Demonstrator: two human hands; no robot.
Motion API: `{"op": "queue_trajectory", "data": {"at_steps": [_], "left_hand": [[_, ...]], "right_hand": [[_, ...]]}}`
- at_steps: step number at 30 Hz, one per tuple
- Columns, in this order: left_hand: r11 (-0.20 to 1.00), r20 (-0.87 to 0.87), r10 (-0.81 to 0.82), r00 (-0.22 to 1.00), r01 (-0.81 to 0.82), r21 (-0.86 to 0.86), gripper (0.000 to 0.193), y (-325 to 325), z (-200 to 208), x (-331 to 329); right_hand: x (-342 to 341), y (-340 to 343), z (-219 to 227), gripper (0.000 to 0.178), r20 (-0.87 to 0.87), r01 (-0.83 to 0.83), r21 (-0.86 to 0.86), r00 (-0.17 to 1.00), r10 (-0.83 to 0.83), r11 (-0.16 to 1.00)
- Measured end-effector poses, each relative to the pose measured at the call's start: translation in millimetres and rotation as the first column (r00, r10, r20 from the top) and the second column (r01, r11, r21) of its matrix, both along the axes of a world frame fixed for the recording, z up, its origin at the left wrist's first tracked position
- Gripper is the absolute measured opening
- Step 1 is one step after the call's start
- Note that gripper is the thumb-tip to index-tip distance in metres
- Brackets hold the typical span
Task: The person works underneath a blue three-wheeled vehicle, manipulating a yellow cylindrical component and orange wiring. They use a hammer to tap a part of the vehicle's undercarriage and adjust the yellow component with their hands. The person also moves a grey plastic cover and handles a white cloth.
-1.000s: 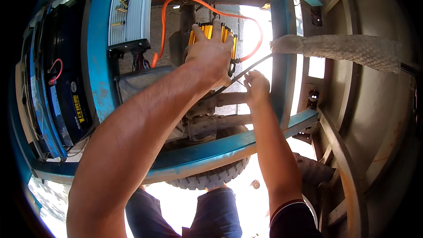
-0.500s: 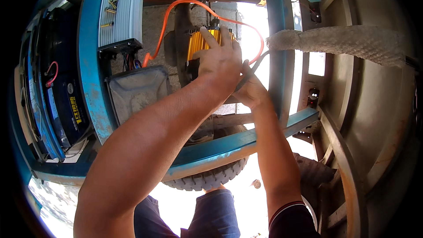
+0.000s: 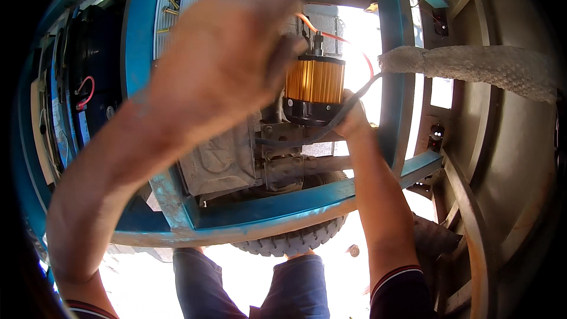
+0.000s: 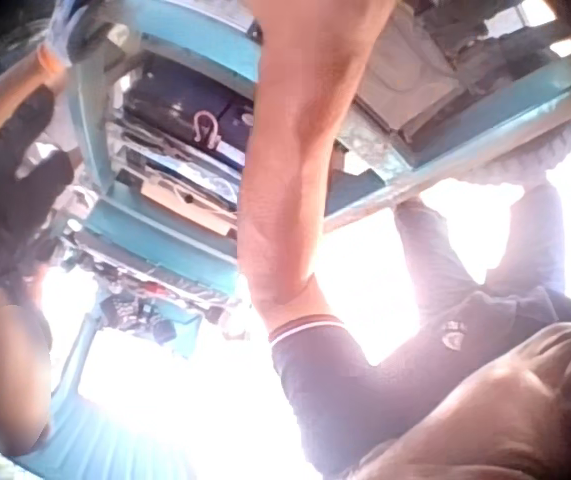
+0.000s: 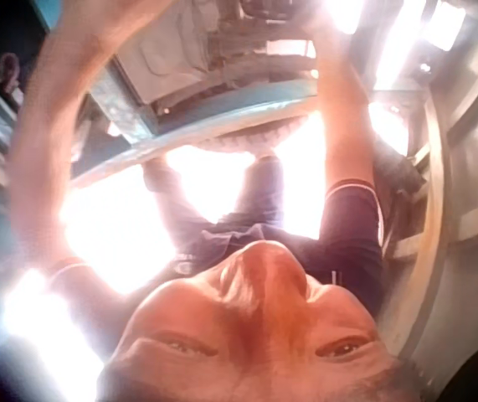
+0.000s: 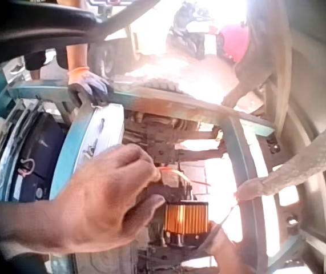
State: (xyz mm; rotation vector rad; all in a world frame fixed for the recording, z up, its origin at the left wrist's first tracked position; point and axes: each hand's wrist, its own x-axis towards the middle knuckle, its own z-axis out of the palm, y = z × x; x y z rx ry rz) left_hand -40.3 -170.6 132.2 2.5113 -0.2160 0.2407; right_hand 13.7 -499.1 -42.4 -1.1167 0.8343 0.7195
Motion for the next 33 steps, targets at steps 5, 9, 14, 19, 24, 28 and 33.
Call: {"op": "queue_trajectory", "data": {"at_steps": [5,9,14,19,24,28,33], "left_hand": [[0.852,0.087,0.494,0.865,-0.462,-0.246,0.042,138.2,-47.9,-15.2],[0.385,-0.495,0.748,0.443,-0.896,-0.222,0.072,131.3,-84.4,-18.5],[0.493,-0.361,0.764,0.534,-0.845,-0.207,0.082,105.1,-87.6,-8.9],[0.518,-0.292,0.791,0.537,-0.843,-0.147,0.082,112.2,-94.1,-12.3],[0.542,-0.272,0.777,0.567,-0.823,-0.169,0.082,109.1,-93.7,-10.3],[0.545,-0.272,0.780,0.564,-0.825,-0.147,0.082,108.3,-93.3,-11.0],[0.530,-0.290,0.786,0.545,-0.837,-0.136,0.084,107.7,-95.2,-11.5]], "right_hand": [[-2.9,2.1,-5.0,0.029,0.005,0.010,0.102,1.000,-0.010,0.995],[-3.1,15.2,4.3,0.032,0.073,-0.019,0.127,0.997,0.009,0.992],[0.7,-9.3,-5.2,0.034,0.074,-0.010,-0.016,0.997,0.011,1.000],[-5.6,-1.0,26.9,0.027,-0.007,-0.096,-0.073,0.995,0.096,0.993],[-3.4,-37.1,21.9,0.043,-0.111,-0.231,-0.406,0.973,0.203,0.884],[-10.2,-26.5,43.8,0.046,-0.230,-0.354,-0.523,0.935,0.271,0.776],[-9.0,-24.2,47.2,0.031,-0.252,-0.301,-0.574,0.950,0.185,0.761]]}}
